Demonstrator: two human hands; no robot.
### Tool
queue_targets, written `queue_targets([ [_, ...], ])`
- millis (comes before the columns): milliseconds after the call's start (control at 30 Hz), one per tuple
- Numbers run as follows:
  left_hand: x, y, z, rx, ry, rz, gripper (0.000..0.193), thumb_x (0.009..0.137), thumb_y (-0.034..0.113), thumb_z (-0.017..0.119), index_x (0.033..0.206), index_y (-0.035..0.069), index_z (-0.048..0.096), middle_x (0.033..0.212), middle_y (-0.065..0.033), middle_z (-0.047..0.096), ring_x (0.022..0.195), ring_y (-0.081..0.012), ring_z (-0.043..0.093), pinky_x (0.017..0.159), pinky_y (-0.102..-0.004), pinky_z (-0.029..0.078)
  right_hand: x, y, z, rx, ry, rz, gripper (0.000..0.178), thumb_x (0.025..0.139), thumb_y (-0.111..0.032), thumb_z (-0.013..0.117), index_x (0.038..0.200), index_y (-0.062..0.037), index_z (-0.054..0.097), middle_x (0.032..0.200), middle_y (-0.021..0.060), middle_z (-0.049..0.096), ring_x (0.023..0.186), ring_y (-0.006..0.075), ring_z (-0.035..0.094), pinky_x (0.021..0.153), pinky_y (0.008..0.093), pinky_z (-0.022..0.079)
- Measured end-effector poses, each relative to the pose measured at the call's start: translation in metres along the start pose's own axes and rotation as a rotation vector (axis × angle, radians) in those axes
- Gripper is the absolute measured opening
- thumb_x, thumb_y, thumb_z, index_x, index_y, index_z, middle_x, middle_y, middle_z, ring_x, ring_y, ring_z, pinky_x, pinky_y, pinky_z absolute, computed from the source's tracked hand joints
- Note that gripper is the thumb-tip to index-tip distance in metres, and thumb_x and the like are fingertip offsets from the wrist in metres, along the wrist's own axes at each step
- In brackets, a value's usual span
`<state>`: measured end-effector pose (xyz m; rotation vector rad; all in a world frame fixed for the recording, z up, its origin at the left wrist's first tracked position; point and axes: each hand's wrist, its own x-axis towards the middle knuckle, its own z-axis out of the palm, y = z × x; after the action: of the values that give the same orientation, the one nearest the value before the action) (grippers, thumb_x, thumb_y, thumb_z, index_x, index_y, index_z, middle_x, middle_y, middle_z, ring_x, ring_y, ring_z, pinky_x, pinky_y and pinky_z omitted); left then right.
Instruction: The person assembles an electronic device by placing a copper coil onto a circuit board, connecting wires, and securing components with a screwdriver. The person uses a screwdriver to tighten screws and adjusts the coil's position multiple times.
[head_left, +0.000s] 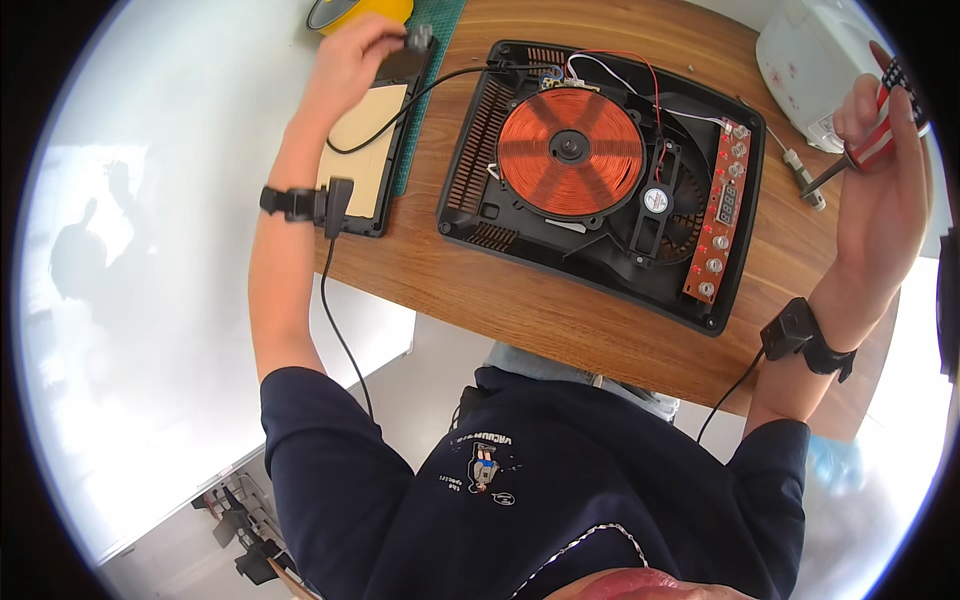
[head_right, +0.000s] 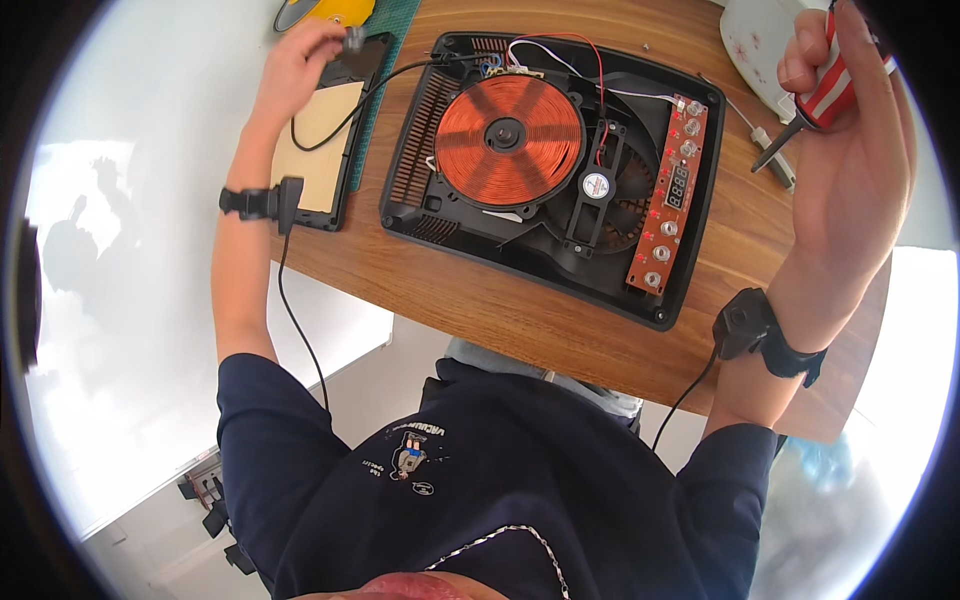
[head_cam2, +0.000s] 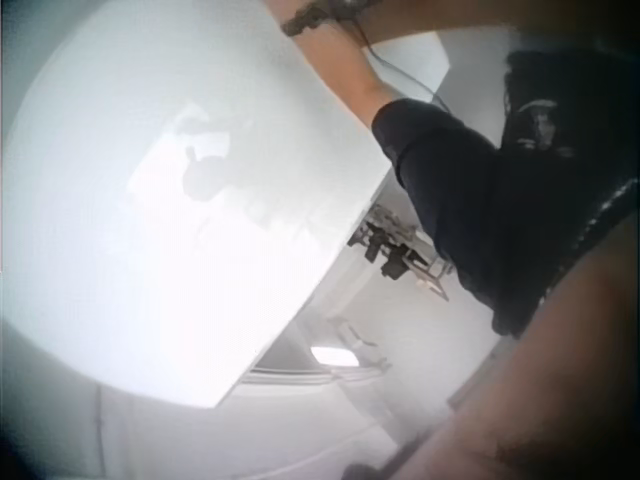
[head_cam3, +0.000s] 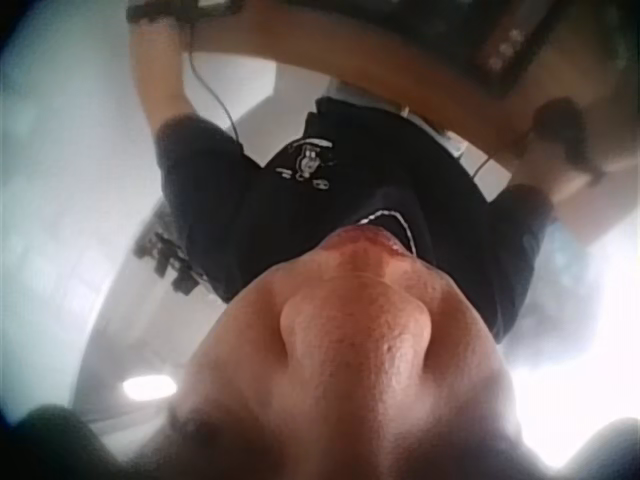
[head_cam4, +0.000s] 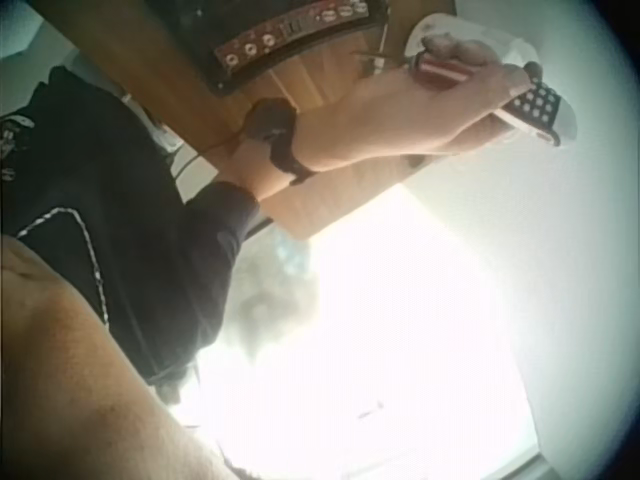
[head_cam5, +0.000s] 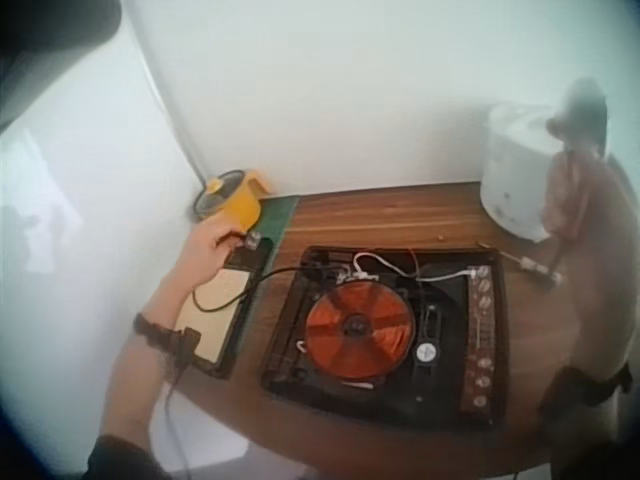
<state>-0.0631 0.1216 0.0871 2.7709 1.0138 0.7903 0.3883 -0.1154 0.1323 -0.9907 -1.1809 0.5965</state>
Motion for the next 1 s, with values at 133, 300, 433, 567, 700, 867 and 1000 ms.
queue_targets([
  [133,0.055,0.005,0.028,0.185,-0.064,-0.179,0.028,0.088,0.004,0.069,0.116,0.003,0.072,0.12,-0.0154,0.073,0.103,-0.0297,0.07,0.09,-0.039,0.055,-0.001,0.0,0.006,0.089,-0.007,0.041,0.046,0.11,-0.025,0.051,0.141,0.0087,0.051,0.086,0.0015,0.046,0.081,0.0126,0.043,0.077,0.0299,0.035],
  [300,0.073,-0.051,0.112,0.421,-0.135,-0.063,0.014,0.091,0.015,0.07,0.099,0.005,0.074,0.096,-0.0191,0.074,0.095,-0.0403,0.07,0.083,-0.0505,0.056,0.007,0.006,-0.007,0.024,0.03,0.009,0.045,0.108,-0.022,0.052,0.14,0.0095,0.052,0.084,0.0013,0.047,0.08,0.0124,0.045,0.078,0.0296,0.037],
  [433,0.083,-0.046,0.137,0.358,-0.237,-0.131,0.014,0.091,0.015,0.07,0.101,0.006,0.074,0.1,-0.0198,0.073,0.099,-0.0404,0.069,0.088,-0.0494,0.056,0.01,0.006,-0.019,-0.25,0.122,-0.042,0.048,0.104,-0.03,0.061,0.133,0.0081,0.058,0.085,0.0015,0.055,0.08,0.0107,0.052,0.079,0.0271,0.04],
  [567,0.073,-0.065,0.122,0.283,-0.066,-0.04,0.018,0.093,0.016,0.068,0.108,0.007,0.074,0.103,-0.0179,0.074,0.099,-0.039,0.07,0.088,-0.0484,0.056,0.014,0.016,-0.033,-0.529,0.16,-0.003,0.051,0.097,-0.039,0.072,0.127,0.0024,0.065,0.085,0.0006,0.061,0.079,0.0093,0.054,0.077,0.0251,0.043],
  [700,0.04,-0.035,0.059,0.149,-0.179,-0.22,0.024,0.094,0.022,0.07,0.114,0.008,0.071,0.105,-0.0143,0.073,0.098,-0.0332,0.071,0.088,-0.0423,0.056,0.011,0.02,-0.03,-0.759,0.201,-0.048,0.048,0.094,-0.039,0.076,0.124,-0.0036,0.068,0.085,-0.0011,0.064,0.079,0.0085,0.056,0.075,0.0235,0.044],
  [867,-0.036,-0.016,0.011,0.115,-0.259,-0.478,0.03,0.092,0.022,0.074,0.117,0.006,0.069,0.11,-0.0116,0.071,0.097,-0.0295,0.072,0.087,-0.0395,0.056,0.01,0.017,-0.025,-0.97,0.137,0.026,0.045,0.098,-0.038,0.072,0.128,-0.0054,0.065,0.088,0.0029,0.065,0.08,0.0122,0.058,0.077,0.0306,0.047],
  [1000,-0.09,-0.037,0.008,0.232,-0.274,-0.456,0.029,0.093,0.013,0.07,0.122,0.009,0.067,0.119,-0.0114,0.067,0.105,-0.0311,0.069,0.091,-0.041,0.055,-0.007,0.027,-0.031,-1.099,-0.06,0.16,0.056,0.091,-0.038,0.078,0.139,-0.0125,0.063,0.099,0.0104,0.074,0.091,0.0166,0.069,0.083,0.032,0.052],
])
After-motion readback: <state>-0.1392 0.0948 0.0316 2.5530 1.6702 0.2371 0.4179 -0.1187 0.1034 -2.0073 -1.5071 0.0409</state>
